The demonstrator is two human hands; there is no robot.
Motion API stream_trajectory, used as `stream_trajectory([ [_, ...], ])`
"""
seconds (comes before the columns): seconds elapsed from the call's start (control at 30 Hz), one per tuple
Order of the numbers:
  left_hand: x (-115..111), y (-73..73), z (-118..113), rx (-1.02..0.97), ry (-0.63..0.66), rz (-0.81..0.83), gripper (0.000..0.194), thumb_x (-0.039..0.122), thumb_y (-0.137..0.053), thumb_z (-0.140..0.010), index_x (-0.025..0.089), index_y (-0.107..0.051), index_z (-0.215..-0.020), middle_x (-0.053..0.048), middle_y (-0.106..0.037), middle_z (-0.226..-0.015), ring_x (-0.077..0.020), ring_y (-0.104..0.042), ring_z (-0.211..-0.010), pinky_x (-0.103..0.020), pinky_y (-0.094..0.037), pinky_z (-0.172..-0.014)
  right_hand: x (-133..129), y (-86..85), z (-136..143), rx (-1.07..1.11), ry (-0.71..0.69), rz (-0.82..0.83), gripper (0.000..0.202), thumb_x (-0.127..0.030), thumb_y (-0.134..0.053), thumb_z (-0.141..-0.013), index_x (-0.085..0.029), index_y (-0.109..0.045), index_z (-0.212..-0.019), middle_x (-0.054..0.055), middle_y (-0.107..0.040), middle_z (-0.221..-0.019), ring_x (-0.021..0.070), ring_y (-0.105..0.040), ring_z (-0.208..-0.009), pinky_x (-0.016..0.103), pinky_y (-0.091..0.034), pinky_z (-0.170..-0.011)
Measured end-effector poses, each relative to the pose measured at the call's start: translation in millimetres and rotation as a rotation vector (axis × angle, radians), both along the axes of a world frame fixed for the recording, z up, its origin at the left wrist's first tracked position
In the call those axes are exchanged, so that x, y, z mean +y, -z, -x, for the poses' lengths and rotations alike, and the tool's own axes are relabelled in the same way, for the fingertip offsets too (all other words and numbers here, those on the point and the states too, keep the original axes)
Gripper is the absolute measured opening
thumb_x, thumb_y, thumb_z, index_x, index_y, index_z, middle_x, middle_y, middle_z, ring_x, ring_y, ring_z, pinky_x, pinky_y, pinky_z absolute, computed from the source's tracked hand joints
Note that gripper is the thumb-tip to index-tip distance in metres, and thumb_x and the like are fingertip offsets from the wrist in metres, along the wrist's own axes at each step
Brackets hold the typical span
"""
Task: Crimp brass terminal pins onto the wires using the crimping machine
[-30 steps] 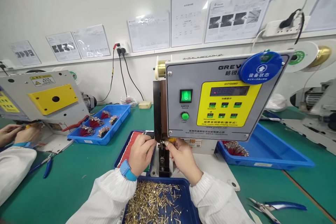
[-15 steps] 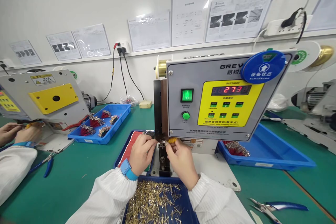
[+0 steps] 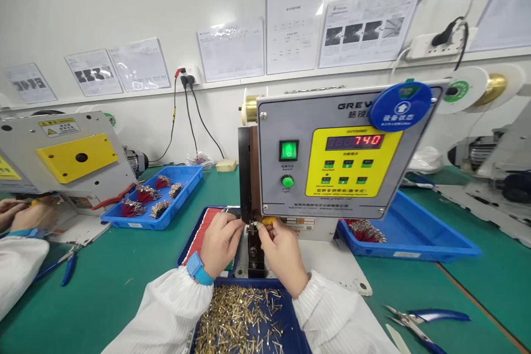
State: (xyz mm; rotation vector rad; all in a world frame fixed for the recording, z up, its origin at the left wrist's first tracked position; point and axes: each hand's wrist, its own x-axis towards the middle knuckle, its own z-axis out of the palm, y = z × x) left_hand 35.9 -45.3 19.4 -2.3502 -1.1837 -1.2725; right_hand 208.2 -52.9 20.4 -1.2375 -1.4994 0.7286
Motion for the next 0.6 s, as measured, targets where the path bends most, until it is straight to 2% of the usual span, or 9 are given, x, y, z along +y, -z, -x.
stream_trajectory([
  [0.1, 1.9, 0.9, 1.3, -0.008, 0.012, 0.002, 0.018, 0.018, -0.047, -0.095, 0.018, -0.065, -0.095, -0.007, -0.06, -0.087, -0.0186, -0.055, -0.084, -0.032, -0.048, -0.074, -0.2, -7.0, -17.6, -0.043, 0.007, 0.033, 0.027, -0.048, -0.05, -0.086, -0.025, -0.049, -0.072, 0.0, -0.06, -0.052, 0.0205, -0.06, -0.049, 0.03, -0.044, -0.049],
  [0.23, 5.2, 3.1, 2.9, -0.029, 0.02, 0.002, 0.017, 0.017, -0.047, -0.095, 0.018, -0.064, -0.095, -0.006, -0.059, -0.087, -0.019, -0.055, -0.086, -0.032, -0.047, -0.075, -2.4, -12.7, -59.8, -0.129, 0.019, 0.134, 0.016, -0.038, -0.047, -0.084, -0.025, -0.053, -0.077, -0.001, -0.061, -0.054, 0.0207, -0.059, -0.047, 0.031, -0.045, -0.05],
  [0.33, 6.1, 2.0, 3.7, -0.042, 0.019, 0.001, 0.017, 0.017, -0.047, -0.095, 0.017, -0.064, -0.094, -0.006, -0.059, -0.087, -0.0191, -0.055, -0.086, -0.032, -0.047, -0.075, -4.6, -9.7, -82.3, -0.2, 0.029, 0.165, 0.016, -0.034, -0.048, -0.082, -0.024, -0.06, -0.086, 0.001, -0.067, -0.062, 0.0241, -0.065, -0.058, 0.034, -0.048, -0.056],
  [0.43, 5.7, -0.4, 5.9, -0.052, 0.023, -0.008, 0.017, 0.017, -0.047, -0.095, 0.017, -0.063, -0.093, -0.006, -0.059, -0.087, -0.0187, -0.055, -0.085, -0.032, -0.047, -0.075, -4.4, -2.9, -85.3, -0.293, 0.006, 0.108, 0.014, -0.028, -0.056, -0.078, -0.025, -0.067, -0.086, 0.005, -0.075, -0.084, 0.0283, -0.069, -0.084, 0.037, -0.051, -0.072],
  [0.53, 2.5, -0.2, 10.9, -0.088, 0.015, -0.025, 0.016, 0.016, -0.047, -0.094, 0.018, -0.063, -0.093, -0.005, -0.059, -0.086, -0.0181, -0.056, -0.084, -0.031, -0.048, -0.075, -8.0, -4.8, -77.1, -0.324, 0.032, 0.075, 0.01, -0.026, -0.059, -0.075, -0.023, -0.068, -0.078, 0.008, -0.076, -0.085, 0.0307, -0.069, -0.086, 0.039, -0.05, -0.075],
  [0.6, -3.0, -0.8, 15.7, -0.126, 0.002, -0.037, 0.016, 0.016, -0.047, -0.094, 0.018, -0.063, -0.093, -0.005, -0.059, -0.086, -0.0178, -0.057, -0.085, -0.031, -0.048, -0.075, -20.2, -17.5, -72.5, -0.313, 0.097, 0.028, 0.014, -0.032, -0.057, -0.08, -0.022, -0.068, -0.079, 0.01, -0.075, -0.082, 0.0302, -0.068, -0.08, 0.04, -0.051, -0.072],
])
